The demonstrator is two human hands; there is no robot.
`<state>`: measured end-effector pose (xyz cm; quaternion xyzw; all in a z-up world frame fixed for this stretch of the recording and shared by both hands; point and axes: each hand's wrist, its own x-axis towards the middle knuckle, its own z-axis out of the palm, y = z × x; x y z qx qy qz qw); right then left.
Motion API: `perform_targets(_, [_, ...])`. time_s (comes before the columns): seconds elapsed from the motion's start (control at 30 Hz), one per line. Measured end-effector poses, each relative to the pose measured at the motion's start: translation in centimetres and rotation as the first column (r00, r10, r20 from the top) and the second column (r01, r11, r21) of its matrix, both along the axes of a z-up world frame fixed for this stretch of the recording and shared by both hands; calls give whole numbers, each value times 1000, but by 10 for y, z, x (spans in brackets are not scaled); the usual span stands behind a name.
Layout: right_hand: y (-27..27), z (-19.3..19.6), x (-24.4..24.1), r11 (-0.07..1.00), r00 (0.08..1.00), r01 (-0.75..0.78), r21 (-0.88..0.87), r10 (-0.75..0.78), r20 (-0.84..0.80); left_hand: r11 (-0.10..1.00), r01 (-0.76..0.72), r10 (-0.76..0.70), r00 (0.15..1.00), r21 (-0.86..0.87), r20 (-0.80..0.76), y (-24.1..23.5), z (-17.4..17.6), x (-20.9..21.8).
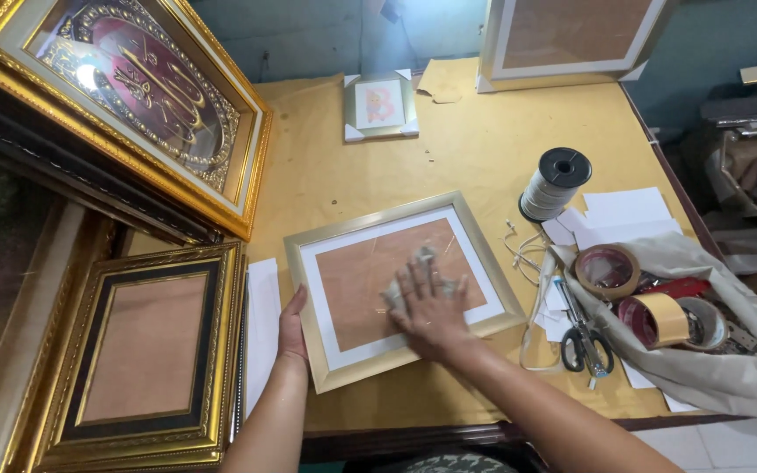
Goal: Cleaning glass and applying adhesive tape to the edges of a picture frame as part of the final assembly process.
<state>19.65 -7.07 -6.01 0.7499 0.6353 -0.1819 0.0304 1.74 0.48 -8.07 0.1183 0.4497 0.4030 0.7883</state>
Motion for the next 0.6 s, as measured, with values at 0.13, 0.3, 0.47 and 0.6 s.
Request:
perform_targets(0.13, [-11,25,-34,986,979,-162,35,165,-118,1000,1,-1,1000,-1,1,-2,9,2])
perform_targets(0.3, [-8,18,-2,992,992,-124,-31,124,-19,1000,-17,16,1000,13,18,-2,-9,-1])
perform_targets(0.47, [-1,-16,81,994,988,100,42,-104,114,1000,-3,3,1000,26,15,9,-23,-6])
perform_targets(0.6, [3,-22,85,972,964,228,57,-234,129,1000,13,-13,1000,9,7,2,-3,-1])
